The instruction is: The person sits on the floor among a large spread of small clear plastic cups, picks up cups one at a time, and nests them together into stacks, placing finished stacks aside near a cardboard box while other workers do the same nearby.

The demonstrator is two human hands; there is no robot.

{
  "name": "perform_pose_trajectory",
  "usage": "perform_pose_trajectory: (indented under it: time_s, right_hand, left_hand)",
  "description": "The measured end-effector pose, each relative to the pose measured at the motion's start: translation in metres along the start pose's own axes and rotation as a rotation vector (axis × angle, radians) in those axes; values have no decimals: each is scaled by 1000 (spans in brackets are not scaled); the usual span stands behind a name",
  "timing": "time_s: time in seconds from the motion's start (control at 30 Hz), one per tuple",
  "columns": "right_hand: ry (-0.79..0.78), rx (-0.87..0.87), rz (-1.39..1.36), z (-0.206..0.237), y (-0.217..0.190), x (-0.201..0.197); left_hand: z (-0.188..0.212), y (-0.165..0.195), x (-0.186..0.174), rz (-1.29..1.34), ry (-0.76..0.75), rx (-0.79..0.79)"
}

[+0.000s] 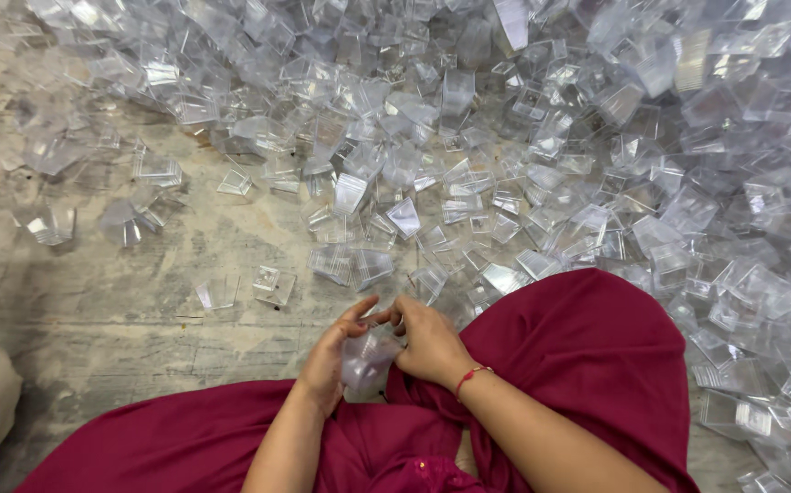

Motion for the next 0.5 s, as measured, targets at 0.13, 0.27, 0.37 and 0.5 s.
perform_pose_trajectory:
  time_s: [0.13,0.27,0.37,0.5]
  right_hand:
    - [189,-150,142,8,-15,-11]
    - [120,-117,145,4,-20,-11]
    - [4,-97,115,1,-14,3]
    - [-41,-125,-89,-14,3,30]
  left_hand:
    - [-10,-1,-17,-286,172,206]
    - [-4,14,-52,-347,467,577]
    - [2,15,-67,-233,594,610]
    - [-1,12,-65,-175,607,437]
Point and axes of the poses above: each hand's wrist, its own z-axis away from the middle knuckle, its own x-axis out of the palm, y = z × x, the point moved 4 cm from there along -z, towards the middle knuckle, and after that the axes turned 15 degrees about z, right-handed, at the moved point
